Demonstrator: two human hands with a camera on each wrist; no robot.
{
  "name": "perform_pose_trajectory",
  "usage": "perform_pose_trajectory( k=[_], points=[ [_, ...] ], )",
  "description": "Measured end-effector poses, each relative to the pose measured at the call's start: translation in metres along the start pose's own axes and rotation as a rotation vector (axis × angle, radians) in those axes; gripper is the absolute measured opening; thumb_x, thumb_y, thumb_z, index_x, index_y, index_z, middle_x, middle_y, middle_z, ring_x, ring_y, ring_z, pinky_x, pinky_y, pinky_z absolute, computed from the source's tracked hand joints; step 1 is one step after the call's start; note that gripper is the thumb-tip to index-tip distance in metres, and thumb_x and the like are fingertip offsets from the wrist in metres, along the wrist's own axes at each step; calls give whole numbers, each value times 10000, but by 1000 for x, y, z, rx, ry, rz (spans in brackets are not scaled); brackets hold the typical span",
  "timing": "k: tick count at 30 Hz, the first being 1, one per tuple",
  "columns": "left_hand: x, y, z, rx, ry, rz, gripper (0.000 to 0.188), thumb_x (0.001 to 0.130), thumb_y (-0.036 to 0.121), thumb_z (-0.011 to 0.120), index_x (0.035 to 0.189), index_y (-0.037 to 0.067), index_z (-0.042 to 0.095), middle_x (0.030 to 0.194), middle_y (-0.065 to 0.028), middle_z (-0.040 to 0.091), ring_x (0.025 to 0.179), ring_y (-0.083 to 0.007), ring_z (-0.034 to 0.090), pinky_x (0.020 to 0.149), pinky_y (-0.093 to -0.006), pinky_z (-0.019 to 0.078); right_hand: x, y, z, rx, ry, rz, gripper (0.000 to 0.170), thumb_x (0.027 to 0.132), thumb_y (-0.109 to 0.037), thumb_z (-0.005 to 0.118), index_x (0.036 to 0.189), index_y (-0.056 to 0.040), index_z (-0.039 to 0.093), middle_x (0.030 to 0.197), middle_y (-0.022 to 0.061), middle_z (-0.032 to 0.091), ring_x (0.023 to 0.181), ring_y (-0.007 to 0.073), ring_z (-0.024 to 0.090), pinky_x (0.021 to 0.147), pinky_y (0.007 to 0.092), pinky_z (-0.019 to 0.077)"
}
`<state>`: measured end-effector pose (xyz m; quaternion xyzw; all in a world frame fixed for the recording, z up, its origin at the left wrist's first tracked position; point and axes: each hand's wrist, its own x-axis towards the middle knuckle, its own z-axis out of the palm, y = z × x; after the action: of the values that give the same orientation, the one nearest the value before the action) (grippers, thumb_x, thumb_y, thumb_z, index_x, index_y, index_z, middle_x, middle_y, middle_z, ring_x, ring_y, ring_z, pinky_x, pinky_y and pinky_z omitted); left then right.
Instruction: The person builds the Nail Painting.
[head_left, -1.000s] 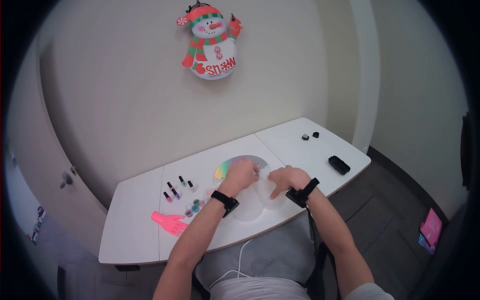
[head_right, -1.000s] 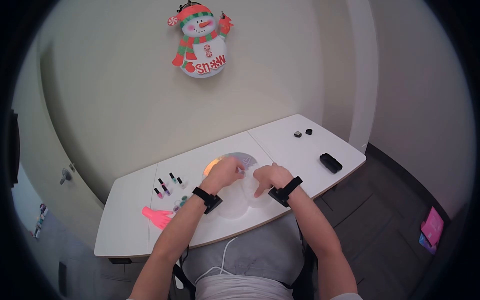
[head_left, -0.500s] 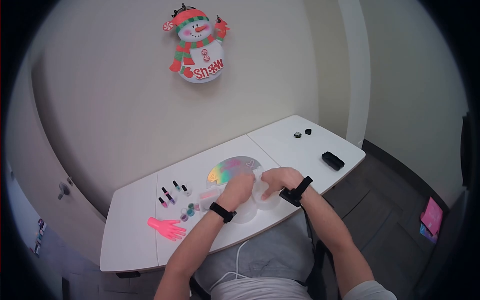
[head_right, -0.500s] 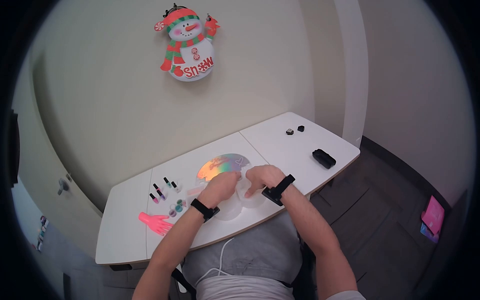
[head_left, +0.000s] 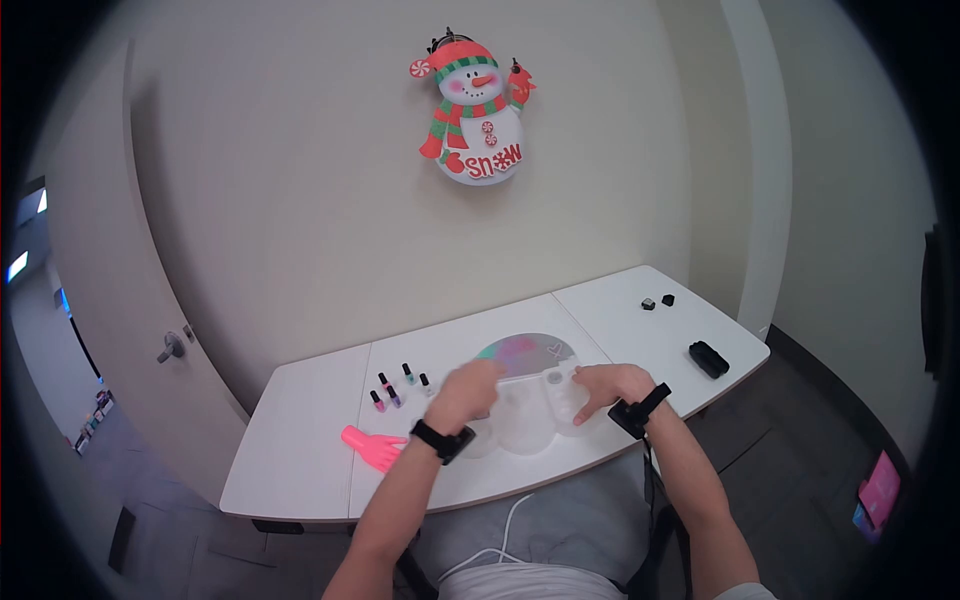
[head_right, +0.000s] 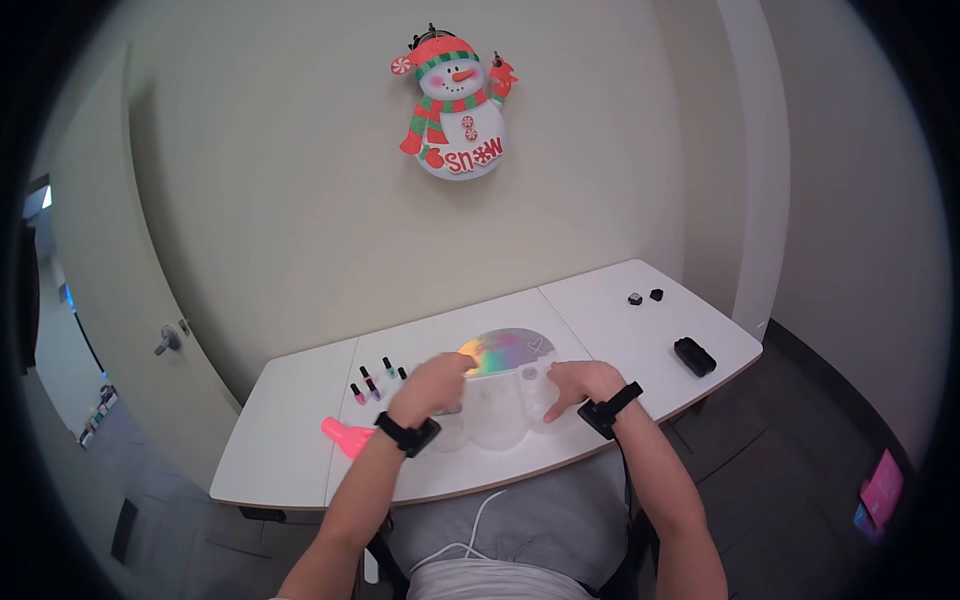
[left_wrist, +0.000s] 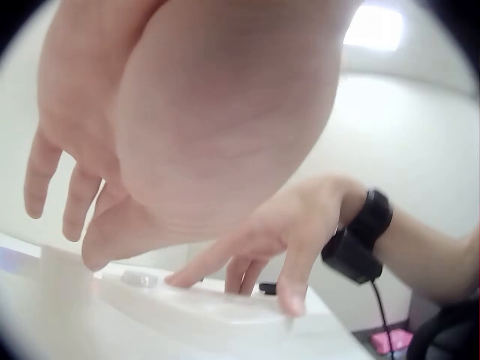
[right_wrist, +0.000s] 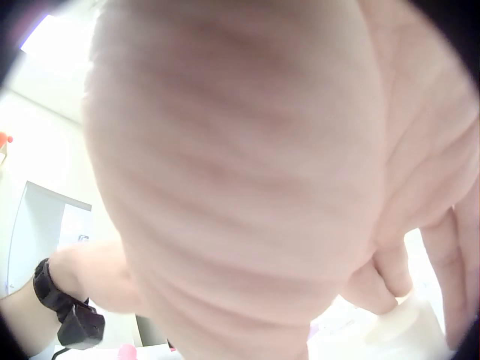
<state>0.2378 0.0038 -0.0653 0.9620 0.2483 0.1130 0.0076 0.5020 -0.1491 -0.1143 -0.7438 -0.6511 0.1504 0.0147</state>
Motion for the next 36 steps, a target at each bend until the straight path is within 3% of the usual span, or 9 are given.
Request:
perform_pose_trajectory(
  k=[2, 5, 7, 10, 17, 21, 29, 32, 36],
  points=[
    [-16, -47, -22, 1, 43, -157, 228, 934, 114, 682, 1103, 66, 828, 1074, -262, 794, 1043, -416, 779, 900, -512, 630, 12, 8, 2, -16, -46, -15, 1141, 743, -689, 891, 1533, 66, 560, 1666, 273, 481, 1495, 390, 535, 1249, 416, 427],
    [-31, -106, -25, 133, -32, -377, 217, 901, 212, 798, 1041, 50, 836, 1051, -223, 815, 1006, -392, 797, 884, -514, 639, 12, 5, 0, -30, -93, 2, 1132, 746, -680, 890, 1515, 84, 566, 1644, 289, 500, 1478, 398, 551, 1236, 412, 440],
    [-38, -125, -17, 176, -216, -460, 352, 816, 295, 913, 1045, 39, 834, 1077, -193, 829, 1025, -363, 807, 894, -496, 645, 5, -3, -9, -20, -120, 8, 1126, 742, -676, 893, 1503, 90, 573, 1624, 296, 518, 1463, 402, 563, 1227, 414, 448],
    [-35, -136, 4, 156, -251, -486, 440, 745, 320, 970, 1051, 35, 834, 1100, -175, 835, 1027, -346, 812, 901, -465, 649, 2, -7, -9, -27, -101, 11, 1114, 740, -674, 893, 1483, 96, 585, 1587, 302, 551, 1438, 409, 583, 1212, 418, 462],
    [-34, -147, 21, 69, -176, -440, 285, 686, 90, 870, 964, 28, 847, 996, -219, 822, 951, -387, 814, 876, -470, 659, 1, -1, -3, 14, -25, 7, 1064, 782, -691, 854, 1502, 48, 593, 1616, 245, 550, 1459, 382, 574, 1224, 434, 454],
    [-40, -128, 11, 65, -182, -507, 309, 658, 128, 890, 954, 48, 852, 999, -210, 826, 931, -372, 815, 869, -444, 656, -6, -4, -4, 7, 18, 36, 1014, 784, -674, 859, 1498, 3, 613, 1556, 217, 613, 1414, 373, 615, 1178, 447, 495],
    [-37, -130, 17, 126, -237, -458, 362, 623, 138, 915, 969, 54, 853, 1009, -177, 835, 954, -337, 819, 886, -439, 651, 3, 0, 4, -15, 95, -8, 851, 748, -653, 896, 1243, 15, 715, 1150, 178, 790, 1085, 378, 765, 909, 487, 596],
    [-41, -128, 15, 80, -198, -438, 333, 647, 114, 908, 966, 41, 846, 993, -180, 831, 944, -350, 814, 878, -436, 651, 8, 2, 3, -23, 41, -12, 864, 740, -649, 903, 1256, 18, 713, 1155, 184, 789, 1083, 377, 764, 901, 495, 594],
    [-34, -107, 0, 19, 78, -337, 276, 715, 79, 870, 984, 26, 840, 980, -194, 821, 930, -360, 806, 863, -436, 647, 6, 3, 3, 4, 56, -13, 860, 737, -651, 906, 1237, 23, 719, 1144, 190, 790, 1067, 379, 766, 884, 499, 597]
  ],
)
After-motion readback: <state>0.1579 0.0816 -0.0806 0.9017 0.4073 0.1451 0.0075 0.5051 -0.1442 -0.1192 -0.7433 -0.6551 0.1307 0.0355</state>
